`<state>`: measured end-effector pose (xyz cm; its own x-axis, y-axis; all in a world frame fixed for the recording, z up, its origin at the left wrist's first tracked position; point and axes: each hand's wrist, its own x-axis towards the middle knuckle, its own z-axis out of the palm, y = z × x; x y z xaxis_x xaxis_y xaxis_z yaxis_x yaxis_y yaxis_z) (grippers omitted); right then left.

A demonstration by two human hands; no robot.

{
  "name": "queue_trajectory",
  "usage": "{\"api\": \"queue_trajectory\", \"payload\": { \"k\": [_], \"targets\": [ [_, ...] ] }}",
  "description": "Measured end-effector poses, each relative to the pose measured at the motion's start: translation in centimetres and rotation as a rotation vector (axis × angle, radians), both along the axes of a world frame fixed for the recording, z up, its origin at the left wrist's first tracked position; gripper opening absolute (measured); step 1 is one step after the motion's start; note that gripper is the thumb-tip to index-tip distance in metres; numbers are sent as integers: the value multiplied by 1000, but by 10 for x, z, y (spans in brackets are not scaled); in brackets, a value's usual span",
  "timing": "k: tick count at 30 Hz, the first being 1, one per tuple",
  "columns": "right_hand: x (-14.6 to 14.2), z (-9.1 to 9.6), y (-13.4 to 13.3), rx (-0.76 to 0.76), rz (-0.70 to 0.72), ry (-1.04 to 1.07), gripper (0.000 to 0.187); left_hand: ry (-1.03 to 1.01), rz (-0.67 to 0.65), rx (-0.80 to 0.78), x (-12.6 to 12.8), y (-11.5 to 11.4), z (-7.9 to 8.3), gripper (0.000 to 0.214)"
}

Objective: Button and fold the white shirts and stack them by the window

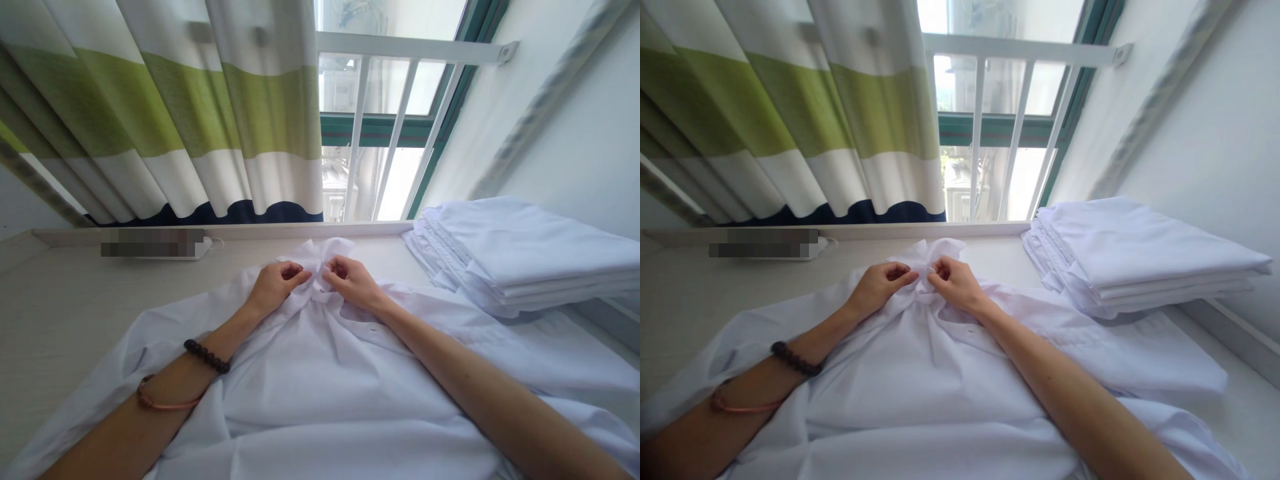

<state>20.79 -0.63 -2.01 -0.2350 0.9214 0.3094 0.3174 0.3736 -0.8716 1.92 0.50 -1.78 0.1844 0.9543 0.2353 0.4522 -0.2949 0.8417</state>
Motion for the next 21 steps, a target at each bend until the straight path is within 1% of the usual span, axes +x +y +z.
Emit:
{"api": "queue_trajectory", "payload": {
  "k": [1,3,5,8,10,14,18,21],
  "targets": [
    [0,1,0,1,-6,14,13,33,36,36,0,0,0,35],
    [-2,1,-2,-6,45,10,13,92,67,66,2,-1,-1,33],
    [-4,2,-5,-22,83,-14,13,105,35,54,4,-4,-1,30],
    [-6,0,-8,-41,35,-54,10,19,-39,56,7,-7,1,29],
    [-6,-1,-8,-46,6,-61,9,-48,-66,70,7,-8,1,27],
    [-5,-2,-10,-26,26,-28,10,-89,-106,76,5,-5,-1,27],
    [-4,-1,-11,-4,-11,-2,14,-58,-74,101,6,-5,-5,26],
    [-3,-2,-10,4,6,1,17,-81,-43,86,7,-5,-6,24]
  ]
}}
